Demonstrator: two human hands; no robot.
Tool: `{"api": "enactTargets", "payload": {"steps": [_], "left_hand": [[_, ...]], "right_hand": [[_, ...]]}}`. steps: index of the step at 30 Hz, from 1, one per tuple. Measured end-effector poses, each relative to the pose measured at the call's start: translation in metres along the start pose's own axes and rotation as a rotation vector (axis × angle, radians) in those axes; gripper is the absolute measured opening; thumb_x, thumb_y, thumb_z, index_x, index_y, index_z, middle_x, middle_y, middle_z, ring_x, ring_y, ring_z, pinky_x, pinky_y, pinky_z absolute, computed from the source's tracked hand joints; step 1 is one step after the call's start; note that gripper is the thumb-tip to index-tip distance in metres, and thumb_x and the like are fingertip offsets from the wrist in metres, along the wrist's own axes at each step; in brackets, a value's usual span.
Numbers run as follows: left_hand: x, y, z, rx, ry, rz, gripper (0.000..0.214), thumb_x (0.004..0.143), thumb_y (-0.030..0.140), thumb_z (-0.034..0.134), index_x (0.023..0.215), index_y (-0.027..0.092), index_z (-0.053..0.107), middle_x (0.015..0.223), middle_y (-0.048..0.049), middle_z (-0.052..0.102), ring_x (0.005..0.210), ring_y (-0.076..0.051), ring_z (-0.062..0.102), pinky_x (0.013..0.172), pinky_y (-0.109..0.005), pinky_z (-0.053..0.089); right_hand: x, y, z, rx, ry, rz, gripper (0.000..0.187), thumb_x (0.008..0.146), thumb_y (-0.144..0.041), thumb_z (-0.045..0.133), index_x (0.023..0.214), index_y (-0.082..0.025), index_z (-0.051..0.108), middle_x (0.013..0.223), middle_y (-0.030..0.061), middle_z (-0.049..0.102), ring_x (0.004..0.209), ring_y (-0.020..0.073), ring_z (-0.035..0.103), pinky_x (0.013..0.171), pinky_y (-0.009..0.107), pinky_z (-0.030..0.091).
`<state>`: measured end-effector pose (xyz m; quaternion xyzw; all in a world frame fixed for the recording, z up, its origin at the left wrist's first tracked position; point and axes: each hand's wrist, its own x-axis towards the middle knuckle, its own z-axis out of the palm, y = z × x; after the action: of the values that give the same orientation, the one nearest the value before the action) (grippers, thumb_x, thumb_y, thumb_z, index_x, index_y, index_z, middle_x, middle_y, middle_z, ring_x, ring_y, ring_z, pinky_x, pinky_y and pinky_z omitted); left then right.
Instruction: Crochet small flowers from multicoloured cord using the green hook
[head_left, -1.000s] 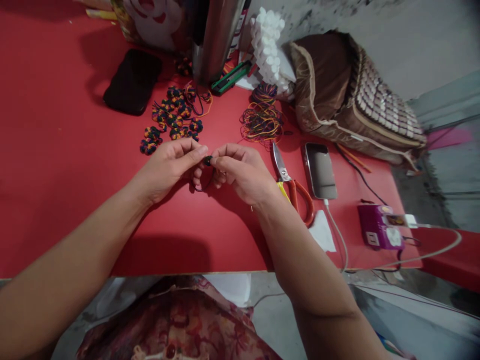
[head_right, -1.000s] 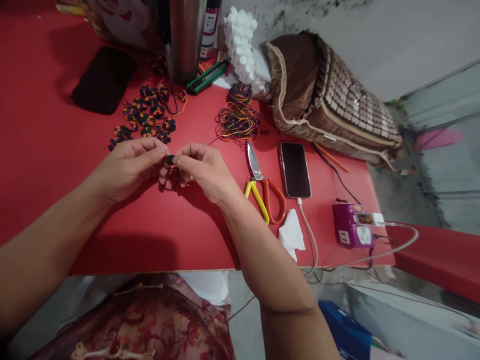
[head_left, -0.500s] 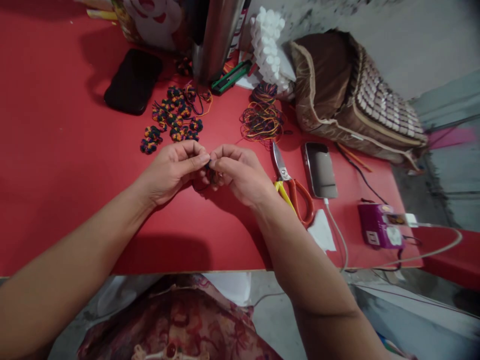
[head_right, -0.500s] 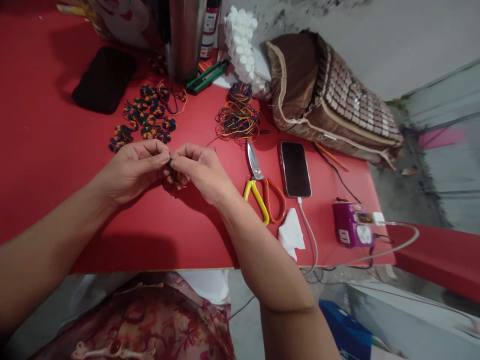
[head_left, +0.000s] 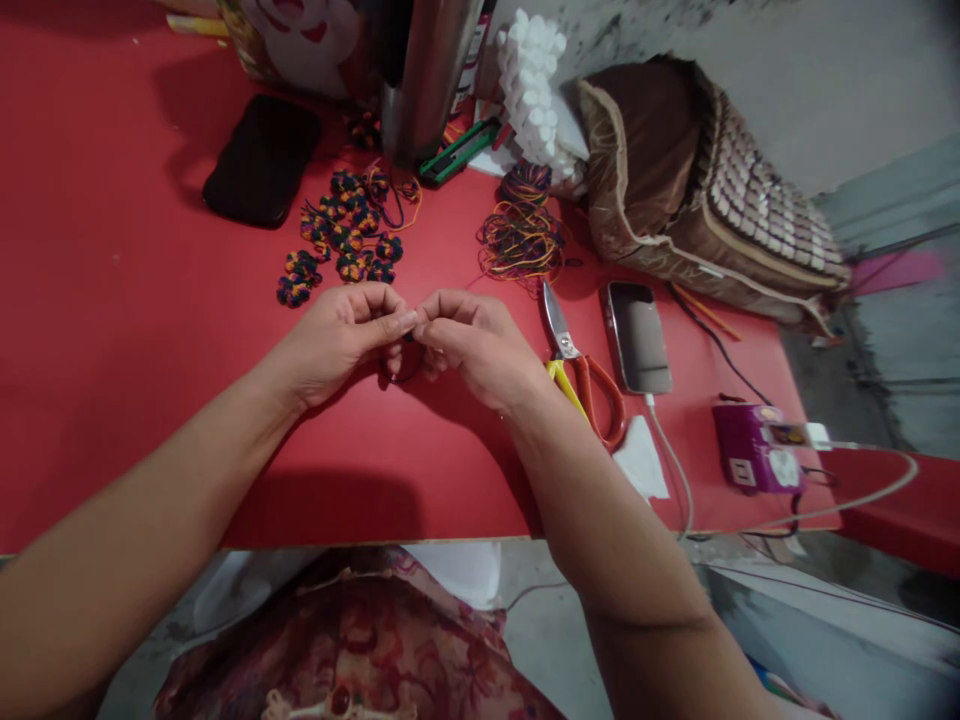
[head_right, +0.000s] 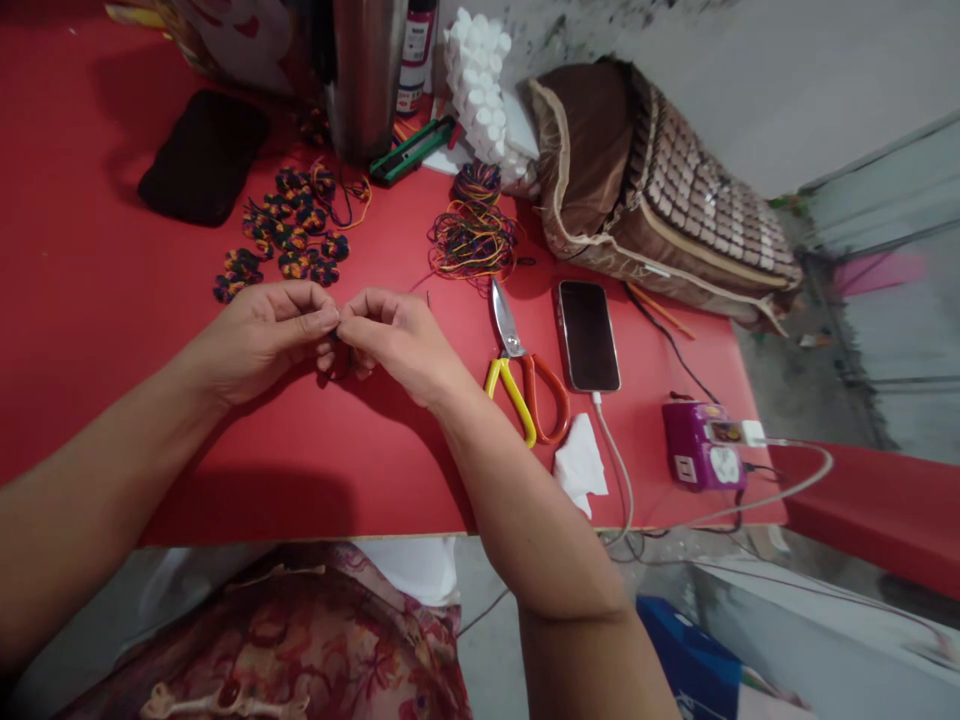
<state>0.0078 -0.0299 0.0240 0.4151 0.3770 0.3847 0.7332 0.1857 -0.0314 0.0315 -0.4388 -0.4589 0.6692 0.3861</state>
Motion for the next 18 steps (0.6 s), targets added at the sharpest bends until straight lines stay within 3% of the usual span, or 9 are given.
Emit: {"api": "enactTargets", "payload": {"steps": [5, 12, 15, 18], "left_hand": [[0.003, 0.001, -0.002, -0.056, 0.061, 0.026, 0.029, 0.081, 0.029, 0.091, 0.079, 0.019, 0.065, 0.06, 0.0022, 0.065, 0.048, -0.013, 0.063, 0.046, -0.023, 0.055], [0.006, 0.004, -0.002, -0.062, 0.17, 0.088, 0.028, 0.081, 0.024, 0.093, 0.08, 0.018, 0.065, 0.06, 0.0026, 0.065, 0.047, -0.011, 0.061, 0.043, -0.021, 0.054], [0.005, 0.006, -0.001, -0.053, 0.205, 0.083, 0.023, 0.077, 0.017, 0.092, 0.083, 0.016, 0.069, 0.063, 0.0018, 0.067, 0.051, -0.012, 0.065, 0.048, -0.023, 0.058], [0.004, 0.007, 0.0, -0.012, 0.225, 0.08, 0.023, 0.074, 0.009, 0.089, 0.091, 0.015, 0.074, 0.073, -0.0001, 0.074, 0.06, -0.014, 0.072, 0.06, -0.026, 0.064]], "right_hand": [[-0.003, -0.01, -0.006, 0.059, 0.009, -0.011, 0.024, 0.079, -0.036, 0.088, 0.079, -0.021, 0.069, 0.062, -0.0066, 0.063, 0.052, 0.0089, 0.059, 0.051, 0.024, 0.053], [-0.004, -0.012, -0.014, 0.003, 0.087, -0.182, 0.008, 0.088, -0.026, 0.078, 0.09, -0.022, 0.072, 0.067, -0.0063, 0.062, 0.057, 0.009, 0.056, 0.06, 0.025, 0.055], [-0.003, -0.008, -0.018, -0.117, 0.11, -0.234, 0.008, 0.09, -0.026, 0.077, 0.095, -0.022, 0.072, 0.074, -0.0051, 0.065, 0.06, 0.0099, 0.059, 0.063, 0.028, 0.055], [-0.003, -0.007, -0.023, -0.381, 0.149, -0.333, 0.011, 0.089, -0.022, 0.075, 0.099, -0.022, 0.077, 0.084, -0.0021, 0.068, 0.069, 0.0124, 0.062, 0.07, 0.031, 0.055]]}}
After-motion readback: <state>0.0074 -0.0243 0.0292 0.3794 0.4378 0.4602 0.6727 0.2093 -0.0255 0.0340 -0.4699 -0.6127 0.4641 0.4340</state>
